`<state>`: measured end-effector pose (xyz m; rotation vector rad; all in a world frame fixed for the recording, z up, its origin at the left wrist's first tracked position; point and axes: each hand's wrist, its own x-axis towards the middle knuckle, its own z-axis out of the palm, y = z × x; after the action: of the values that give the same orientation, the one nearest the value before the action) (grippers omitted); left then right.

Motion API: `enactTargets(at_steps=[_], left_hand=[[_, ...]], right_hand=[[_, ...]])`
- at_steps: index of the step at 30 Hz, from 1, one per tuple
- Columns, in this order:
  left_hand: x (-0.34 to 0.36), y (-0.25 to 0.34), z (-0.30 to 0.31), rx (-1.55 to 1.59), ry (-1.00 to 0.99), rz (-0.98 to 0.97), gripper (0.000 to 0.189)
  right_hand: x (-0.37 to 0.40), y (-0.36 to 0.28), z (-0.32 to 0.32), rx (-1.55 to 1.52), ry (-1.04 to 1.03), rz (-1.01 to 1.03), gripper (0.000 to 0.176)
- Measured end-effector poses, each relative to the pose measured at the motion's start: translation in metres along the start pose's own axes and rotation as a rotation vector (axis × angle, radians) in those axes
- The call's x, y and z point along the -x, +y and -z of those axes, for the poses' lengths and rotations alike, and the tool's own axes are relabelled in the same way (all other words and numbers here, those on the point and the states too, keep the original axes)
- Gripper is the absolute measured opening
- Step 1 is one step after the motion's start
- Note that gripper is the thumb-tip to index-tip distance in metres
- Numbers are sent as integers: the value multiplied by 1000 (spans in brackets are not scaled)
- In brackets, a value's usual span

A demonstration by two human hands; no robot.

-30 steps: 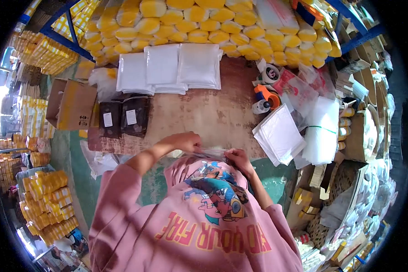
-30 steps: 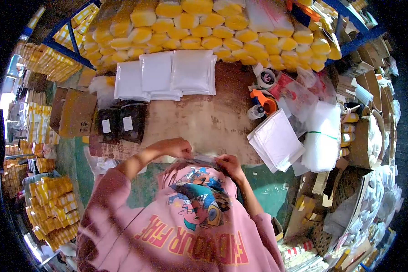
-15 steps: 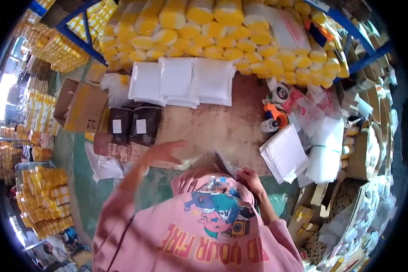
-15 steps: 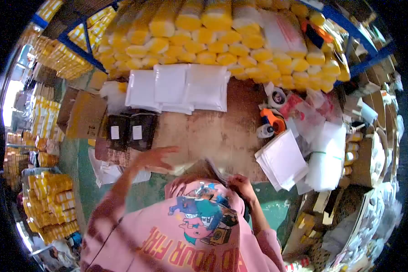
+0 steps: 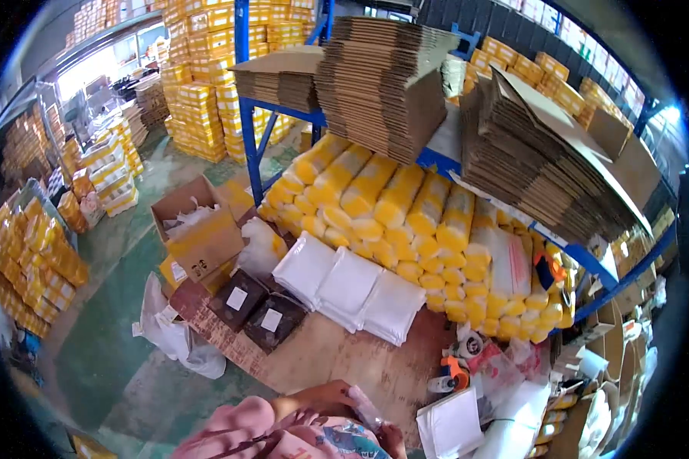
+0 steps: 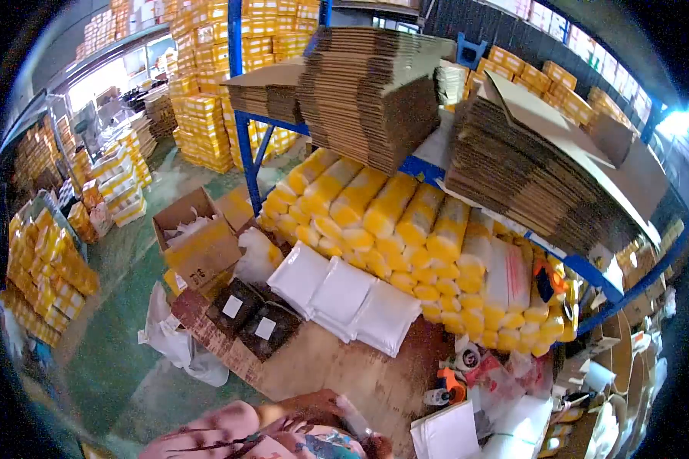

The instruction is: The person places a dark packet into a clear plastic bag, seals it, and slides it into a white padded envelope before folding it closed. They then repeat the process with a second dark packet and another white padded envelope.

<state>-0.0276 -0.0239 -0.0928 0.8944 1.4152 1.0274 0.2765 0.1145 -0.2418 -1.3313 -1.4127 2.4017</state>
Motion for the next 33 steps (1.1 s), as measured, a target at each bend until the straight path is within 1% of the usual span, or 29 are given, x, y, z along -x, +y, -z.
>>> enactTargets(at_steps=[2, 3, 5, 6, 7, 10, 13, 16, 17, 18, 19, 20, 22, 23, 25, 27, 29, 30, 31, 32, 33], left_hand=[[19, 16, 4, 152, 31, 173, 35], [2, -40, 0, 60, 51, 109, 35], [10, -42, 0, -41, 103, 101, 35], [14, -43, 0, -88, 132, 101, 36], [15, -46, -3, -123, 157, 208, 39], [-2, -116, -18, 129, 200, 51, 42], [-12, -134, -22, -120, 226, -139, 41], [-11, -115, -23, -437, 336, -725, 39], [-13, -110, -23, -645, 425, -977, 35], [-11, -107, -25, -746, 434, -1062, 34], [-8, -104, -26, -798, 383, -1085, 33], [-4, -96, -25, -813, 271, -1021, 33], [11, -68, -20, -777, -40, -732, 31], [18, -54, -15, -764, -162, -613, 30], [26, -37, -8, -746, -324, -456, 29], [25, -37, -5, -721, -412, -382, 28], [-1, -74, -13, -720, -382, -465, 27], [-2, -92, -14, -716, -359, -498, 27], [42, -51, 0, -665, -248, -603, 28], [32, -73, 3, -611, -185, -787, 30], [22, -95, 1, -535, -157, -757, 28]], right_hand=[[-11, 10, -1, 748, 54, 585, 21], [-15, 9, -1, 828, 31, 633, 19], [-9, -4, -10, 993, -25, 727, 17], [-8, -7, -12, 1058, -53, 718, 16], [-7, -8, -13, 1122, -81, 707, 16], [-3, -4, -13, 1310, -156, 670, 17], [-5, -9, -21, 1350, -174, 640, 17], [-11, -16, -34, 1367, -161, 627, 17], [-11, -20, -40, 1372, -149, 618, 17], [-11, -22, -43, 1375, -145, 617, 17], [-13, -23, -46, 1379, -145, 617, 17], [-13, -24, -48, 1383, -142, 617, 17], [-15, -28, -52, 1395, -139, 619, 17], [-14, -31, -54, 1393, -127, 619, 17], [-17, -34, -58, 1398, -131, 626, 17], [-19, -39, -61, 1419, -142, 640, 17], [-20, -44, -64, 1438, -142, 664, 17], [-21, -52, -71, 1452, -157, 691, 17], [-23, -55, -74, 1464, -172, 709, 17], [-23, -57, -75, 1476, -181, 719, 17], [-23, -58, -76, 1483, -187, 730, 17]])
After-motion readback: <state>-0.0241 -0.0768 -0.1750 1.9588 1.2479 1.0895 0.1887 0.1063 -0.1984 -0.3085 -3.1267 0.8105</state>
